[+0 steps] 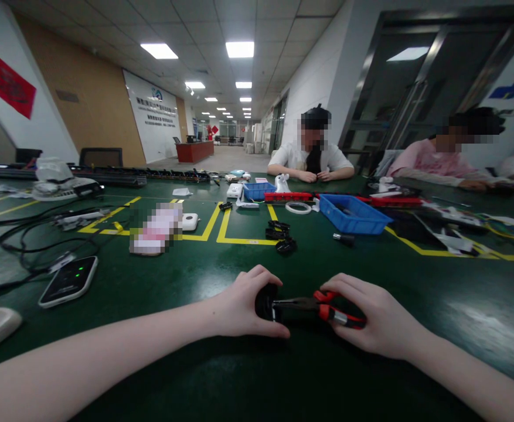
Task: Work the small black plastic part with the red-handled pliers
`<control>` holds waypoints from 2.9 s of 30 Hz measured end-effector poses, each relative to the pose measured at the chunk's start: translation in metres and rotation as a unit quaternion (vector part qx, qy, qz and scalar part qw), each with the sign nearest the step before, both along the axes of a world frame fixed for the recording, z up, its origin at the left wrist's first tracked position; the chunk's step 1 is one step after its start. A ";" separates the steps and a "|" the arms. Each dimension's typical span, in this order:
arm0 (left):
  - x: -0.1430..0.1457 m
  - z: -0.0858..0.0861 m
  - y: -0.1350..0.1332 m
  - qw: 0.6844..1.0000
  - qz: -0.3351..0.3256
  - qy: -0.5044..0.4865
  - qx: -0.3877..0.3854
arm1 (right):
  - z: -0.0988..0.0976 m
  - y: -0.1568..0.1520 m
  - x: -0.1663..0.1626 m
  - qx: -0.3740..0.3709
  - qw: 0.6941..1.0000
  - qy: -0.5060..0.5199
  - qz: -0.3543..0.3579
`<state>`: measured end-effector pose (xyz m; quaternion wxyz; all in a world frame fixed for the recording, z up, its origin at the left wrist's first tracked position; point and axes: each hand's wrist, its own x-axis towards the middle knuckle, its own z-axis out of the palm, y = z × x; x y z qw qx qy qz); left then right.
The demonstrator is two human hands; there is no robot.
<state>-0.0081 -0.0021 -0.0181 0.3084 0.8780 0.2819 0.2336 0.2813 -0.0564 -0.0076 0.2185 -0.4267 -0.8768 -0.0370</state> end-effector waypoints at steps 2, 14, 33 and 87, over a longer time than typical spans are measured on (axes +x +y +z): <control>0.000 0.000 -0.001 1.000 0.012 0.012 0.003 | 0.000 0.000 0.000 0.005 1.000 -0.003 0.000; 0.002 0.002 0.000 0.999 0.030 0.019 0.037 | -0.006 0.001 0.002 0.078 0.997 -0.001 0.000; 0.001 0.003 0.000 0.999 0.035 0.012 0.000 | -0.003 0.003 0.004 0.142 0.990 -0.020 -0.005; 0.001 0.004 0.000 1.000 -0.008 -0.019 -0.016 | -0.009 0.003 0.004 0.101 0.995 0.019 0.006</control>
